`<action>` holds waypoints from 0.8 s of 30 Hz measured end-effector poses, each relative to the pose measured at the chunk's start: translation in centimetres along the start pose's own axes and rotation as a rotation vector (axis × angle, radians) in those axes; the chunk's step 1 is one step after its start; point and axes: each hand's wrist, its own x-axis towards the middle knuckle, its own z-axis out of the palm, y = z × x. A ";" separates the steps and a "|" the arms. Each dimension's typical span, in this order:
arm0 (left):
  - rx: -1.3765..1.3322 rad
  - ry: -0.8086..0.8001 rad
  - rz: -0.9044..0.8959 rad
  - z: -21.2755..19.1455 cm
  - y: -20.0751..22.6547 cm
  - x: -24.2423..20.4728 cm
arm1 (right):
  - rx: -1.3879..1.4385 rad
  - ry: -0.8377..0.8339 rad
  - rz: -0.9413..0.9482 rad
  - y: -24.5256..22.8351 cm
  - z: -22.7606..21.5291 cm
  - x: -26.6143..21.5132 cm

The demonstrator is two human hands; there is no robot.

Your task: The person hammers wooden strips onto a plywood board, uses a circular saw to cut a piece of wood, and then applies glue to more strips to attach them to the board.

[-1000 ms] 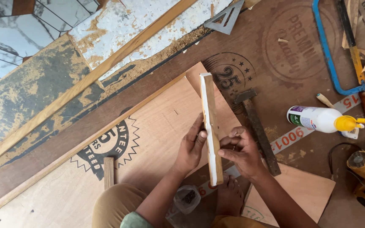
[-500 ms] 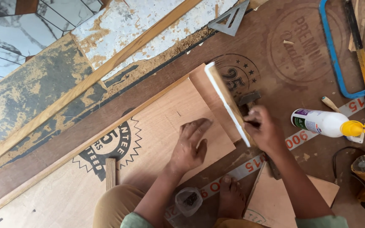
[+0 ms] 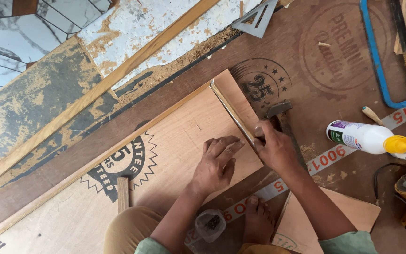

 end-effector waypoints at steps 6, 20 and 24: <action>0.059 0.135 0.004 0.7 -2.5 0.2 | 0.069 -0.078 0.080 -0.4 0.9 -0.3; 0.396 -0.321 0.321 2.8 -4.6 7.8 | 0.439 0.152 0.306 5.0 -1.9 -3.5; 0.412 -0.684 0.340 3.1 -3.5 8.8 | 0.209 0.321 0.418 7.1 -3.9 -7.0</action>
